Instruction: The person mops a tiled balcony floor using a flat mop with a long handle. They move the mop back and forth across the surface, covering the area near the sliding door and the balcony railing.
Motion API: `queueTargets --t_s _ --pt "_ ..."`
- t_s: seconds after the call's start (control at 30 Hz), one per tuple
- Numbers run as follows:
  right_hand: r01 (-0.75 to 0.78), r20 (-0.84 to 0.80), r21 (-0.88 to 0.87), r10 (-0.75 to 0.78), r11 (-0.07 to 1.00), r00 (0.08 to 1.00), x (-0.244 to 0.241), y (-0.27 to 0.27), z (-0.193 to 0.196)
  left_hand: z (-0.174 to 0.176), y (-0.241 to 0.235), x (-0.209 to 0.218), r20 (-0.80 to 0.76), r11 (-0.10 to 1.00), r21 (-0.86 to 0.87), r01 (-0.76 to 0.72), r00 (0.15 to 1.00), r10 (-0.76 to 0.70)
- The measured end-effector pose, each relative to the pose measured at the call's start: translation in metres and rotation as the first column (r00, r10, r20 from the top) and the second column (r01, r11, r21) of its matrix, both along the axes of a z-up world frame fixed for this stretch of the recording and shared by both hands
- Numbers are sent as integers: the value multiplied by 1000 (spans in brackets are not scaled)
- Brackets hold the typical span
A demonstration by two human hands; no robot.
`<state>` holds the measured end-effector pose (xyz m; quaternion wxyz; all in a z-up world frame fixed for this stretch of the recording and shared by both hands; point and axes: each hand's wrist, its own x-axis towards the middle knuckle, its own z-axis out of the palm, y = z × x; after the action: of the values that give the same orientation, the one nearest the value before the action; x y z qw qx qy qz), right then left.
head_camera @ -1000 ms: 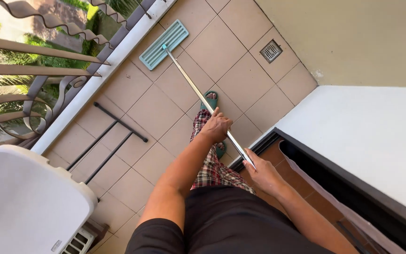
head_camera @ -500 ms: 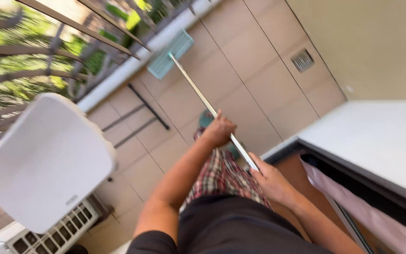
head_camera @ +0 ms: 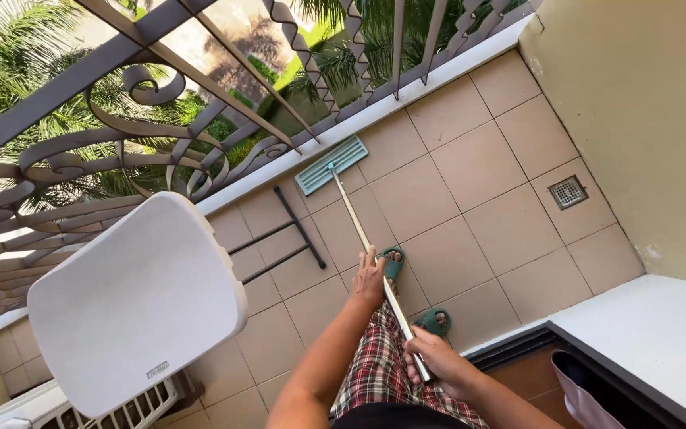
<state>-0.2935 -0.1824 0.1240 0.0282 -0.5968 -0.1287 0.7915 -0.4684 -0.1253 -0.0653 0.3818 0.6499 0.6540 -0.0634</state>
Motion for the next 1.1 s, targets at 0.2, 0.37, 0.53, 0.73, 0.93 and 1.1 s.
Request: queueTargets --t_s 0.2,0.37,0.53,0.73,0.93,1.1 --pt "505 -172 -419 -612 755 772 12 13 -12 6 27 11 139 985 -170 -24 989 48" --pt "574 -219 -322 -649 753 729 53 38 -9 -21 43 50 269 983 -87 -160 947 177" --pt "611 -176 -323 -680 723 711 79 61 8 9 70 80 280 979 -125 -162 941 192" --pt "641 -129 -296 -694 709 708 113 90 21 25 117 124 309 989 -145 -36 948 80" --pt "688 -36 -233 -713 687 700 134 116 30 18 154 165 379 982 -177 59 925 13" --pt "712 -41 -208 -733 670 679 157 122 23 18 176 191 395 972 -188 141 917 -56"
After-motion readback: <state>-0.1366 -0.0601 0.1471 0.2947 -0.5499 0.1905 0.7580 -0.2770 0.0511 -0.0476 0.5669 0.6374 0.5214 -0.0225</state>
